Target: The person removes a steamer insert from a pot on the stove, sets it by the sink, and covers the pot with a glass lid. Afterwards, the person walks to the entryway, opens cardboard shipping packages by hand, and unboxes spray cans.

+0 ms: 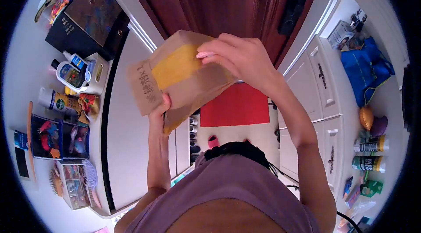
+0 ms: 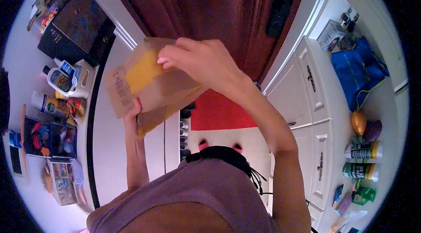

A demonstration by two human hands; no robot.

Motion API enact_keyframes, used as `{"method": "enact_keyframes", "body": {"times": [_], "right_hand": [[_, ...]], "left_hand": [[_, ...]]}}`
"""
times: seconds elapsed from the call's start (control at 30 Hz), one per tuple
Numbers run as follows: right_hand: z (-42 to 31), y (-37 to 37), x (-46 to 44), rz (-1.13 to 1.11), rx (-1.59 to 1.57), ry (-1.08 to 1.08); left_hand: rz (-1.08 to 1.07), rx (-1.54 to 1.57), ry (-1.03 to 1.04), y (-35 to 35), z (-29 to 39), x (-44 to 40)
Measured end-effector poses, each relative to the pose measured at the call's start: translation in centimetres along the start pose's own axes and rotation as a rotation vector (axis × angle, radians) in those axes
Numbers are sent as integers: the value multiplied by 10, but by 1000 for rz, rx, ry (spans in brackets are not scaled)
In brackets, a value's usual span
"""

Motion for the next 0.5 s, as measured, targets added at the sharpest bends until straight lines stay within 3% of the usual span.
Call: {"method": "enact_keyframes", "body": {"times": [0.27,0.43,0.5], "right_hand": [[7,0,13,37,-9,-68],[39,4,31,2,50,5],[45,3,35,-1,66,-12]], "left_hand": [[-120,68,99,-14,1,6],[48,216,103,-31,2,5],[19,188,108,-42,-1,2]]}}
Point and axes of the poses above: each hand's wrist, its own x-axis away from the middle knuckle, its own y-axis out of the palm, z = x × y, the point moved 4 cm from there along -x, towards the middle knuckle, and after that the axes turned 1 degree about x, right-handed, at the moved point
